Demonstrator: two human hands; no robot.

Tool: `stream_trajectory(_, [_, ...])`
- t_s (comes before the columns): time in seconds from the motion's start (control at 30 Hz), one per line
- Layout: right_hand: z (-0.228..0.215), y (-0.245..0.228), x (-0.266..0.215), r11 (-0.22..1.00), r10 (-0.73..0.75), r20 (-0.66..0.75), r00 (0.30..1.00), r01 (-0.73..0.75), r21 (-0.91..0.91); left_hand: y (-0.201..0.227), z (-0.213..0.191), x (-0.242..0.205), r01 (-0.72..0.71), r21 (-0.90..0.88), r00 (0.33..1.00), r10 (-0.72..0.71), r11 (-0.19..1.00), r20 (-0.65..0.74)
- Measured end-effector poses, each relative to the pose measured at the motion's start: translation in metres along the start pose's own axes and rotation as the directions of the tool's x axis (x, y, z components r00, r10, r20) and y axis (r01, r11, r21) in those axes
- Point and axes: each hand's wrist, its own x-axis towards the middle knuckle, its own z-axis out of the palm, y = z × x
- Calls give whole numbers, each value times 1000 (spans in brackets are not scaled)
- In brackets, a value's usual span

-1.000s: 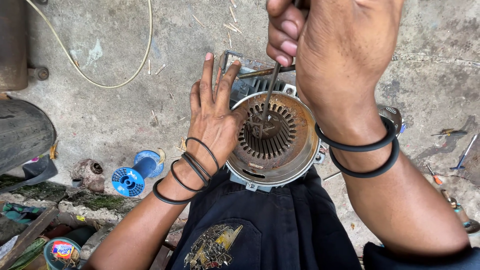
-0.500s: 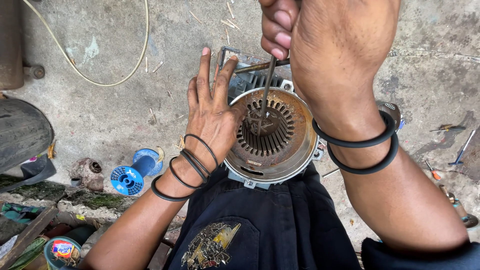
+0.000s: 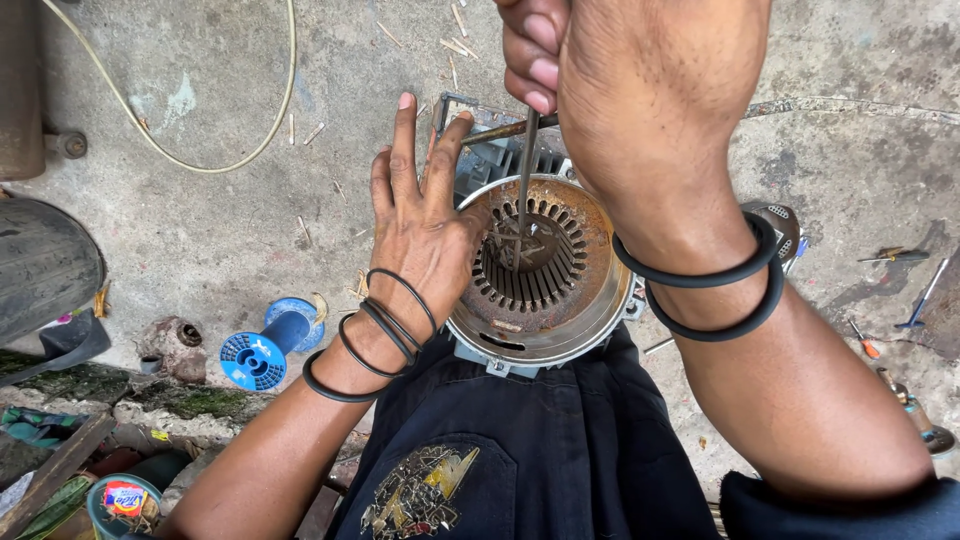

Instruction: Using a metal tool to clean or scrape the slots of an electric motor stator.

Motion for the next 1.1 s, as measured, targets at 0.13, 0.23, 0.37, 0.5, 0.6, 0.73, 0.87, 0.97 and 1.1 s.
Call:
stream_trajectory(0.13, [-2, 2, 2, 1000, 7, 25, 1000, -7, 10, -3, -2, 0, -2, -7, 1000, 2, 1000, -6])
stream_trajectory(0.23, [1, 1, 2, 999, -12, 1, 1000, 12, -34, -3, -6, 0, -33, -9, 999, 33, 999, 13])
stream_trajectory(0.37, [3, 4, 4, 999, -35, 14, 999, 35, -26, -3, -6, 0, -32, 25, 999, 31, 999, 19])
stream_trajectory(0.5, [9, 6, 3, 990, -94, -3, 996, 93, -105, -1, -8, 0, -38, 37, 999, 37, 999, 29])
stream_trajectory(0.6, [10, 6, 1, 976, -130, 10, 991, 130, -177, -2, -4, 1, -25, 6, 1000, 25, 1000, -11])
stream_trajectory(0.73, [10, 4, -1, 940, -184, 38, 982, 187, -285, -3, -1, 0, -31, 14, 1000, 31, 999, 4])
stream_trajectory(0.87, [10, 4, -3, 889, -237, 59, 970, 241, -390, -4, 4, 0, -13, 31, 1000, 14, 999, -24])
stream_trajectory(0.97, [7, 4, -3, 895, -218, 61, 974, 224, -386, -3, 5, 0, -18, 23, 999, 18, 1000, -31])
stream_trajectory(1.1, [8, 4, -1, 922, -201, 29, 979, 200, -332, -3, -2, 2, -39, 21, 999, 39, 999, -10])
